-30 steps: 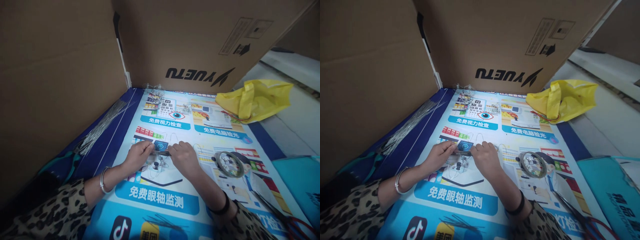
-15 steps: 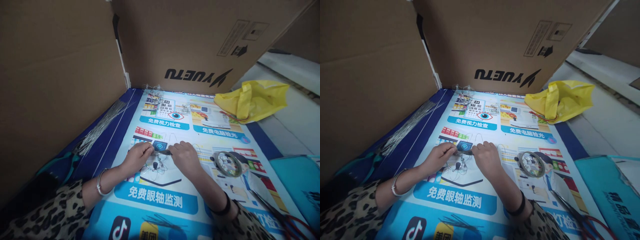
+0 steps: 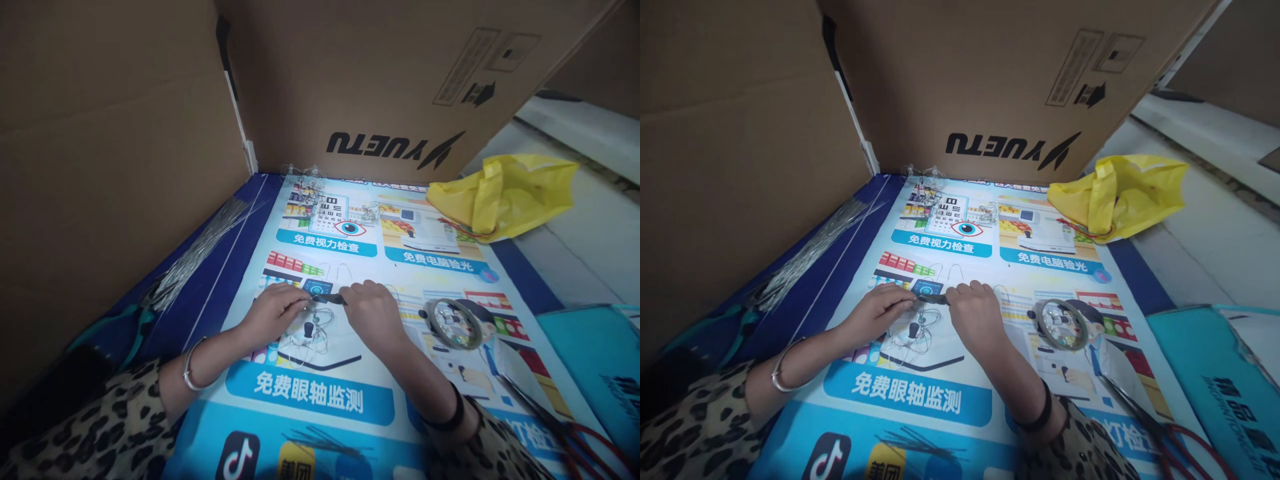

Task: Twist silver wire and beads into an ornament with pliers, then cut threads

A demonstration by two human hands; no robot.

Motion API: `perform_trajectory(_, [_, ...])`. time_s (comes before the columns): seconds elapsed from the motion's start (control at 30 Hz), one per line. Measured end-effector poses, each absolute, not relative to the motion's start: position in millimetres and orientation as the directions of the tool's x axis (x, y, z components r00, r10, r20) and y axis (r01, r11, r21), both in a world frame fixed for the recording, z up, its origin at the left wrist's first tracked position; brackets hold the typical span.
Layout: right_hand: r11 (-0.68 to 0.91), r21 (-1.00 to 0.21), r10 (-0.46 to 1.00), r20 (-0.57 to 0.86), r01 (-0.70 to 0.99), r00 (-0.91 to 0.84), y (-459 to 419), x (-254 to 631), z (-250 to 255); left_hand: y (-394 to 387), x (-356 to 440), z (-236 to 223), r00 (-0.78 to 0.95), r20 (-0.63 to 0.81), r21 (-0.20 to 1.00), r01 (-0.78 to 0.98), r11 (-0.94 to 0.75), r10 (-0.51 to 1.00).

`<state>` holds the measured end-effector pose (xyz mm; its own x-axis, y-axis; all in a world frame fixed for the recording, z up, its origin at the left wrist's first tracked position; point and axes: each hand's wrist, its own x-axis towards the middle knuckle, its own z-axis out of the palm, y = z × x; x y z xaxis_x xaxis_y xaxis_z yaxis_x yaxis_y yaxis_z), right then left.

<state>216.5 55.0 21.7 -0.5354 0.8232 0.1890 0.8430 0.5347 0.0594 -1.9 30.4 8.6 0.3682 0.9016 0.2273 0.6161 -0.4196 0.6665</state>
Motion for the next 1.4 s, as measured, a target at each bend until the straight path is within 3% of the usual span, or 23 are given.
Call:
perform_trajectory(0.37, [0.462, 0.047, 0.870, 0.168, 0.885, -0.463, 49, 209, 25, 30, 1, 15, 0.377, 0.192, 0.673, 0.622, -0.401, 0.906])
perform_trajectory(0.8, [0.541, -0.029, 0.831, 0.171, 0.841, -0.529, 46, 201, 24, 32, 3, 10, 0.381, 0.228, 0.622, 0.651, -0.435, 0.896])
perform_trajectory(1.13, [0.530, -0.045, 0.843, 0.135, 0.847, -0.520, 46, 206, 23, 37, -10, 16, 0.492, 0.156, 0.687, 0.569, -0.451, 0.857])
perform_trajectory(1.4, [0.619, -0.079, 0.779, 0.190, 0.782, -0.597, 46, 206, 16, 34, -6, 9, 0.432, 0.169, 0.653, 0.625, -0.428, 0.886])
